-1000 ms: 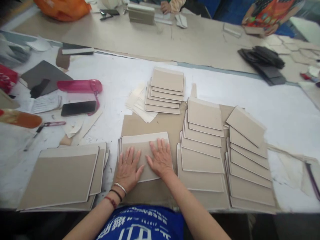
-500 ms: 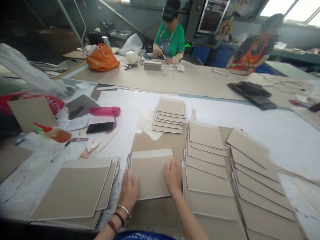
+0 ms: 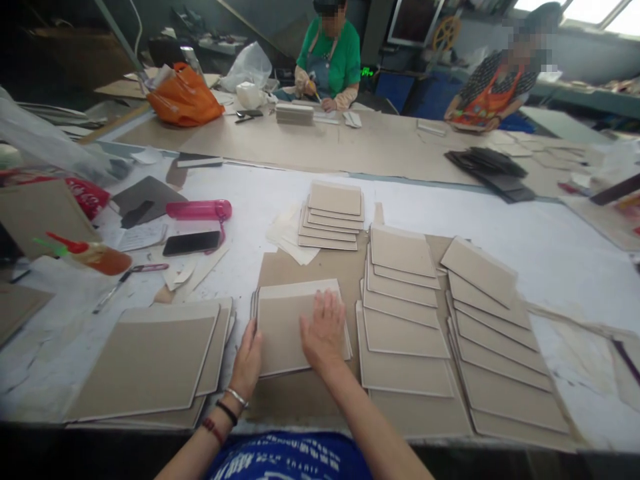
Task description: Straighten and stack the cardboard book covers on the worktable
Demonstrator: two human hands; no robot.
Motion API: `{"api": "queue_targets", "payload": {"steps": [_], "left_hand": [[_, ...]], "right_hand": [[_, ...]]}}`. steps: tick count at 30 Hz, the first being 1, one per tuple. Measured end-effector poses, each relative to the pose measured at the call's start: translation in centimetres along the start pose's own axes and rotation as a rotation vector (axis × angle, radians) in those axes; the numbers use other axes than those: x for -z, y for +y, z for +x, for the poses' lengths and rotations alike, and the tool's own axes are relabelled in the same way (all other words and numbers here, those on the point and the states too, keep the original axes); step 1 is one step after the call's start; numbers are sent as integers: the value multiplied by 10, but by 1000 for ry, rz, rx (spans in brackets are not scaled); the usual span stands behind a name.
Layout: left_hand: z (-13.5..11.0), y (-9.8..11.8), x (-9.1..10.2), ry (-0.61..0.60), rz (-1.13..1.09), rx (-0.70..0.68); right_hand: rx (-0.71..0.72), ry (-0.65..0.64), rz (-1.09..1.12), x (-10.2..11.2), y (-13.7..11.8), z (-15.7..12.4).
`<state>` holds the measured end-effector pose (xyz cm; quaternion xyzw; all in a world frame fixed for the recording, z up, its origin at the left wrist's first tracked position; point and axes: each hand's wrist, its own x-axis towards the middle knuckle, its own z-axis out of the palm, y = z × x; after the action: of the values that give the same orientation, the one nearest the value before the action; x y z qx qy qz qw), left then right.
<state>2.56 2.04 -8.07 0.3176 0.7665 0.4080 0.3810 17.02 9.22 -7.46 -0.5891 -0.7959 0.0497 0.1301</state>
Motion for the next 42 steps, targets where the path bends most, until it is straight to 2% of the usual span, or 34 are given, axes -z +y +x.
{"api": "queue_targets", "payload": {"steps": [3, 6, 8, 11, 13, 15, 17, 21, 25, 29, 35, 39, 42], "left_hand": [[2, -1, 3, -7, 33, 4], [9, -1, 1, 8, 130, -2], [15, -2, -1, 38, 210, -9], [23, -5, -2, 69, 261, -17], [25, -8, -3, 69, 259, -21], [25, -11, -4, 66, 260, -28], [24, -14, -5, 67, 252, -31], [22, -17, -7, 78, 216, -27], [14, -7, -4, 77, 157, -45], [-2, 14, 4, 142, 46, -99], [-16, 50, 16, -110, -548, 230], [-9, 64, 35, -56, -683, 333], [2, 68, 51, -28, -717, 348]], "right_hand": [[279, -100, -13, -9, -27, -21], [345, -136, -2, -19, -30, -29], [265, -100, 11, -20, -17, -21], [-86, 4, 15, -14, 14, 12], [-260, -24, 64, -12, 34, 38], [-306, -106, 166, -14, 49, 58], [-317, -134, 282, -21, 57, 68], [-359, -49, 448, -36, 59, 65], [-351, -37, 518, -36, 58, 57], [-350, -44, 569, -30, 58, 57], [-390, -62, 603, -13, 60, 53], [-414, -78, 609, 19, 60, 41], [-388, -273, 801, 51, 51, 33]]}}
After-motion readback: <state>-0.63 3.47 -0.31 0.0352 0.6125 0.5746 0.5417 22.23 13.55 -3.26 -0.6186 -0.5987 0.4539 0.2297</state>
